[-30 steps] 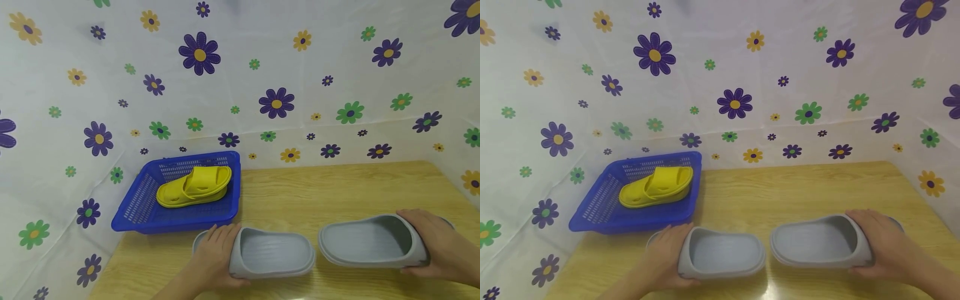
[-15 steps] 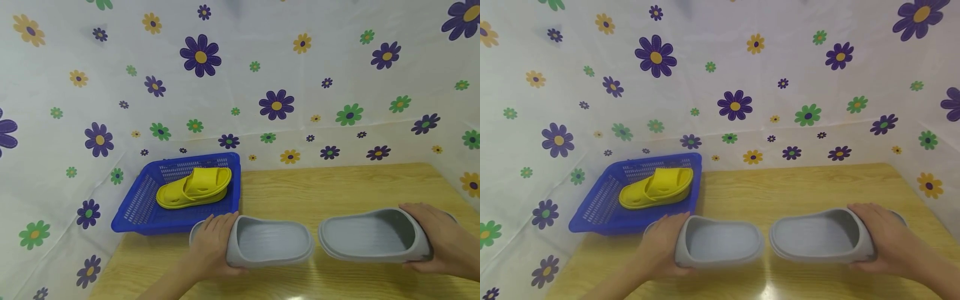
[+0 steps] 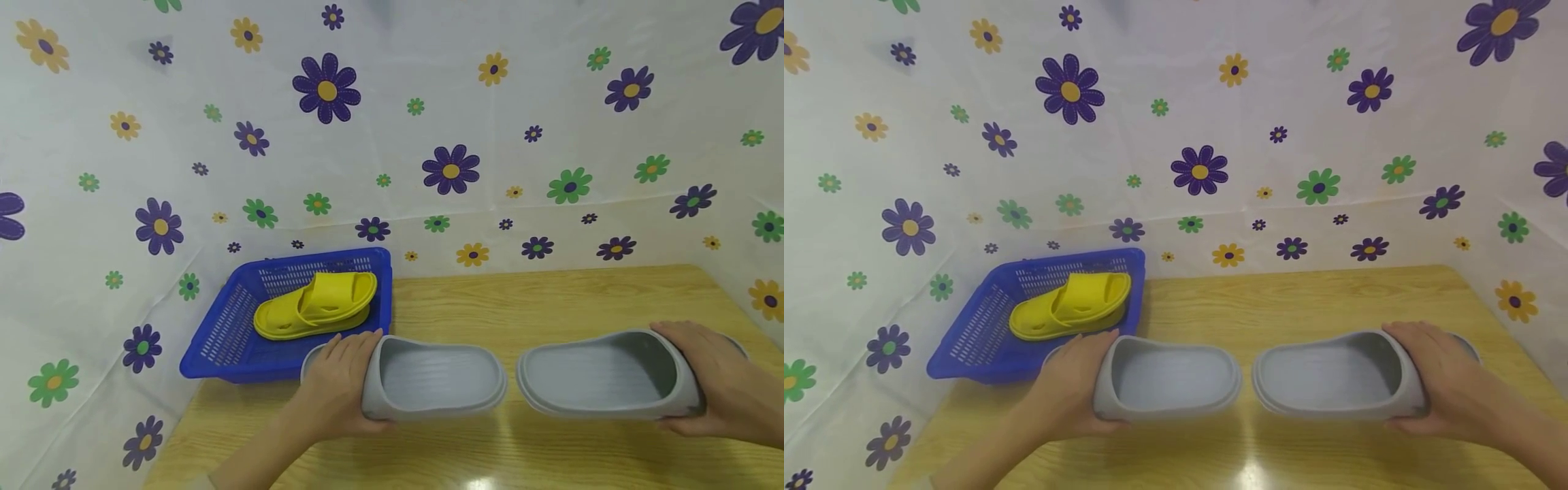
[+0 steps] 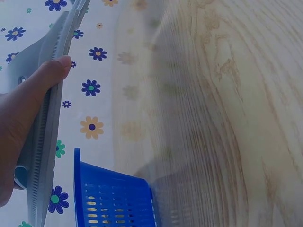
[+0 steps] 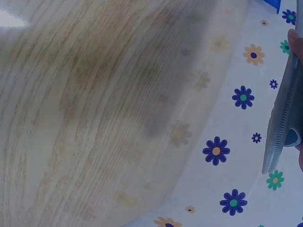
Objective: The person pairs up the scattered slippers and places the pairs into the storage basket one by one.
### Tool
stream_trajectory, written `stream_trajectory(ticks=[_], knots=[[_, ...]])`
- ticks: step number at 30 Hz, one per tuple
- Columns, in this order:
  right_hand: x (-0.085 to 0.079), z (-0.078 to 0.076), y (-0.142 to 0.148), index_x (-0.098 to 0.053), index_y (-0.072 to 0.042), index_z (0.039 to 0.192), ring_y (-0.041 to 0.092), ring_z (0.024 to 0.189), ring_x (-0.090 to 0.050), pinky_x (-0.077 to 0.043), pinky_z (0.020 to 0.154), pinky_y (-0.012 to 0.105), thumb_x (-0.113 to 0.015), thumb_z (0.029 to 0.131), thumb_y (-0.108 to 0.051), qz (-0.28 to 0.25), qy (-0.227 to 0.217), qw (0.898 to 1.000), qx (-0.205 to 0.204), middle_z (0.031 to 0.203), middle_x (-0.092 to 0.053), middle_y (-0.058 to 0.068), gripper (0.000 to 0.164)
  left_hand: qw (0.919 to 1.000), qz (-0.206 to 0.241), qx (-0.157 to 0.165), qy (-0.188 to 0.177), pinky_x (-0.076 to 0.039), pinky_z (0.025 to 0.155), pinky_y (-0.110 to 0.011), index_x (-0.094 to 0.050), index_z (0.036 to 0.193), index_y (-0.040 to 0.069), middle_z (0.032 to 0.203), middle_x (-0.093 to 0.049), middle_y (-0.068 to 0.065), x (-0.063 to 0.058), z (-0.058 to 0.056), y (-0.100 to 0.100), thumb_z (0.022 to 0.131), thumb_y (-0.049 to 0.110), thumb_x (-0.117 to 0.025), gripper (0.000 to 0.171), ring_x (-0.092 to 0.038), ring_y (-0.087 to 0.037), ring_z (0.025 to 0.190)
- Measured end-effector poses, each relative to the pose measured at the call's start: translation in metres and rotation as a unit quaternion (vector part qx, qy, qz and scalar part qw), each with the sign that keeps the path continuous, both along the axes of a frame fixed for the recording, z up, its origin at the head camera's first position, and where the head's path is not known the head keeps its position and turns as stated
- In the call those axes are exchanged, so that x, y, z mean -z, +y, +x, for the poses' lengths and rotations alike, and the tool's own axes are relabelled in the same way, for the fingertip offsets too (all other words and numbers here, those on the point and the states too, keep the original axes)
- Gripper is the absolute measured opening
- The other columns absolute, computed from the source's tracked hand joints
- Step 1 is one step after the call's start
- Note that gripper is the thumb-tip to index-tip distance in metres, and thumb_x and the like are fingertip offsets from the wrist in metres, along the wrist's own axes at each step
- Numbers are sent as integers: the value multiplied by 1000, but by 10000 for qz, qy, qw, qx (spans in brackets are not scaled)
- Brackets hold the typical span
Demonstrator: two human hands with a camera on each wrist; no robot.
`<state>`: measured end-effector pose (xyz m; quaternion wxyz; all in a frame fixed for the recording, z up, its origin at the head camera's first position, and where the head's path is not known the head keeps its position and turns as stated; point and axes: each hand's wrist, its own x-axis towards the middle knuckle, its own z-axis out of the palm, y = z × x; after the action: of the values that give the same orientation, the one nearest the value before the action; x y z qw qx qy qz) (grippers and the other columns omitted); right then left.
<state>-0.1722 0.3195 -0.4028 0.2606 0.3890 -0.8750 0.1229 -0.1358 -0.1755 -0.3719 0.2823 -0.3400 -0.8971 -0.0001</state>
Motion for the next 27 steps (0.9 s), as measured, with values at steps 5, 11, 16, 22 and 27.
stream_trajectory(ticks=[5,11,16,22,27], knots=[[-5,-1,-1,-34,6,135,28,95,-43,-2,106,10,-45,64,-85,15,15,10000,-42,114,-48,18,116,9999,-67,92,93,-51,86,-52,-43,133,-3,118,-59,-15,-5,-2,-1,44,75,-75,123,-60,-31,104],[-9,-4,-2,-38,8,133,28,95,-44,-4,106,9,-51,62,-85,-56,74,9998,-165,113,-50,19,118,9997,-78,110,187,-51,85,-52,-44,133,-3,117,-59,-15,-7,-4,-1,43,77,-74,124,-60,-31,103],[-12,-7,-3,-36,8,134,23,96,-42,-5,104,7,-60,58,-83,-40,7,9997,-223,114,-49,18,121,9998,-153,35,100,-51,85,-52,-44,132,-3,116,-60,-15,-6,-4,-2,41,76,-76,124,-60,-30,103],[-16,-10,-3,-35,8,135,23,95,-42,-7,101,4,-65,56,-80,-76,-48,9997,-236,114,-49,19,122,9995,-278,81,125,-51,86,-52,-45,131,-2,116,-60,-14,-7,-5,3,43,76,-75,122,-60,-29,104],[-18,-10,-5,-37,8,133,24,95,-43,-7,102,4,-59,58,-82,-121,-14,9996,-248,114,-49,19,119,9994,-314,77,98,-51,87,-51,-43,133,-2,117,-60,-14,-7,-7,5,44,77,-74,122,-60,-29,105]])
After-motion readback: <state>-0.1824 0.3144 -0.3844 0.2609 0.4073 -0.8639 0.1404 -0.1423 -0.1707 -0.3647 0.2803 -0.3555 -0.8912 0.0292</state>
